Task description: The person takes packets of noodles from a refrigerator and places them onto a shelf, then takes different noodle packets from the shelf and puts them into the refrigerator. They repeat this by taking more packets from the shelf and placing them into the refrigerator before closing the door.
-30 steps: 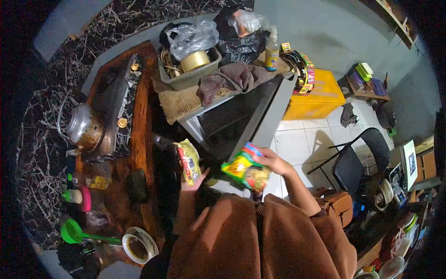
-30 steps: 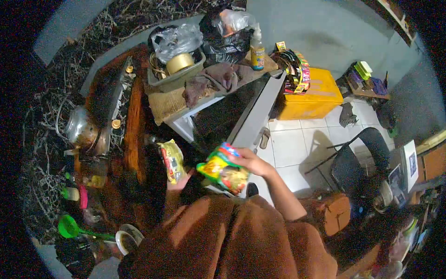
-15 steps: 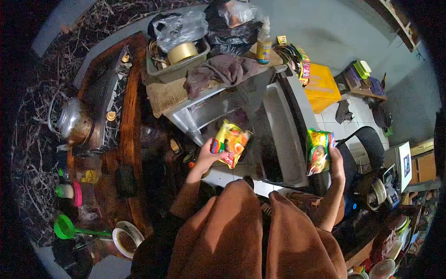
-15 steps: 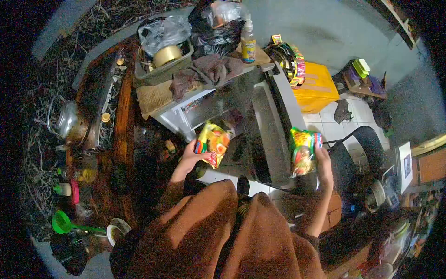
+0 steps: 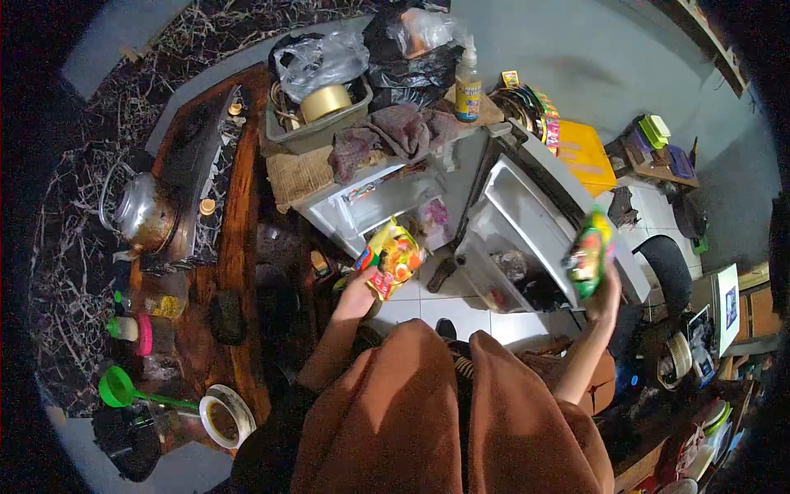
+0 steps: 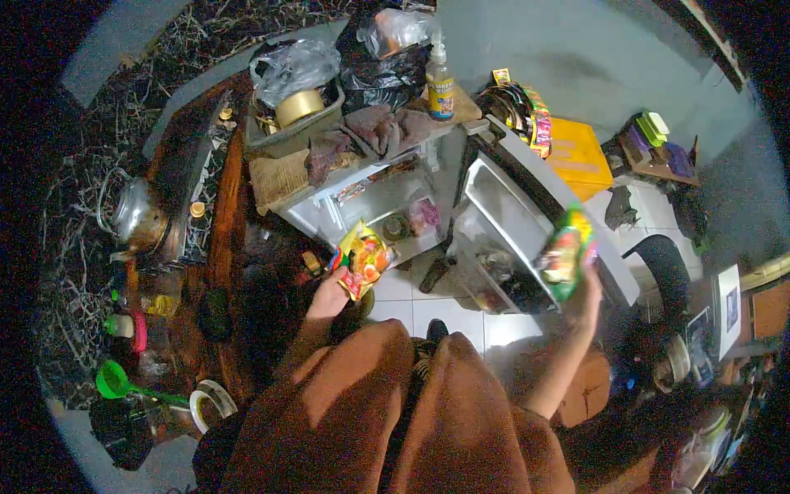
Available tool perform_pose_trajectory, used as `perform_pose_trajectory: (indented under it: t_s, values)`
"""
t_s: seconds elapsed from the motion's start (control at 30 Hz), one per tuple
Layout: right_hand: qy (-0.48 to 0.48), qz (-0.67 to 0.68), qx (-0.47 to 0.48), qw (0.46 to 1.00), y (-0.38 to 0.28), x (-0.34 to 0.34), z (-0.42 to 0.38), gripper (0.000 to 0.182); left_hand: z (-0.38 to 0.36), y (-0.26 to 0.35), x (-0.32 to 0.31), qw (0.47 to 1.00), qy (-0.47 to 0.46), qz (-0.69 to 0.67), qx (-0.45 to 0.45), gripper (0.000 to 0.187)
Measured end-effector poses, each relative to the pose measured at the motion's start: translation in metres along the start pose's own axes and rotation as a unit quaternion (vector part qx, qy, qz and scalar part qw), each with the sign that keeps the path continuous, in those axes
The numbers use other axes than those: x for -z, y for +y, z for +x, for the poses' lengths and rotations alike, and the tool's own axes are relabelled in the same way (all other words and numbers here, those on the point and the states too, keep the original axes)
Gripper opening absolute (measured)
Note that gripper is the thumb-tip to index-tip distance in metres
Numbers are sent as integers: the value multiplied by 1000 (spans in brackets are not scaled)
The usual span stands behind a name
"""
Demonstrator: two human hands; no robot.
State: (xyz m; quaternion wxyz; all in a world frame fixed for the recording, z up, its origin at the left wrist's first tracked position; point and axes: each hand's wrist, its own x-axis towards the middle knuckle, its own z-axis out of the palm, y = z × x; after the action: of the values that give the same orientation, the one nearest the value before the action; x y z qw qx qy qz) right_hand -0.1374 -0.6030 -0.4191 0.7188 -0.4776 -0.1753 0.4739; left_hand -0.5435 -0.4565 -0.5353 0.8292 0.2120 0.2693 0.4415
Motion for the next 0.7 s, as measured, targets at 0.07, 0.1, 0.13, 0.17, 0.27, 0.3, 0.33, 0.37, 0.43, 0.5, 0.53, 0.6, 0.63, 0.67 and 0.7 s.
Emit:
perform_pose_trajectory:
  t_s: [0.07, 0.1, 0.13, 0.17, 0.27, 0.3, 0.33, 0.37, 0.43, 0.5, 0.53, 0.6, 0.63, 0.67, 0.7]
  values:
    - [-55, -132, -42, 989, 20, -23, -3, 63, -3, 4, -8, 1000, 22, -20, 0, 35]
    - [-68, -183, -70, 978, 44, -12, 11, 63, 0, 0, -1, 1000, 14, -13, -10, 30]
    - [-111, -242, -58, 962, 45, -36, 9, 63, 2, -4, 3, 1000, 15, -12, -12, 30]
    - [-139, -304, -51, 941, 41, -61, 4, 60, 5, -8, 4, 997, 26, 65, -23, 28]
    - [-282, -369, 0, 886, 50, -103, 10, 56, 10, -23, -19, 990, 89, 108, -15, 23]
    - [-310, -356, 5, 882, 58, -109, 14, 51, 12, -31, -19, 993, 69, 96, 12, 22]
    - [-338, -341, 11, 877, 69, -113, 19, 47, 13, -39, -17, 995, 48, 83, 40, 23]
    - [-350, -336, -15, 874, 81, -115, 24, 43, 16, -47, -28, 993, 49, 93, 51, 24]
    - [-352, -382, -1, 855, 102, -116, 32, 36, 31, -62, -34, 990, 31, 57, 129, 27]
    - [-292, -386, 10, 875, 129, -110, 39, 36, 44, -77, -39, 982, 8, -33, 184, 30]
    - [-253, -409, -38, 876, 136, -108, 42, 36, 44, -84, -46, 982, 2, -77, 172, 31]
    - [-166, -388, -36, 906, 172, -87, 52, 33, 60, -103, -29, 988, 7, -62, 142, 36]
    - [-149, -435, 45, 887, 192, -73, 62, 33, 71, -116, -13, 991, -18, -63, 113, 38]
    - [-129, -475, 118, 862, 214, -62, 71, 34, 82, -124, 1, 994, -36, -62, 87, 40]
    - [-109, -453, 128, 876, 240, -54, 82, 35, 95, -134, 17, 989, -34, -132, 61, 41]
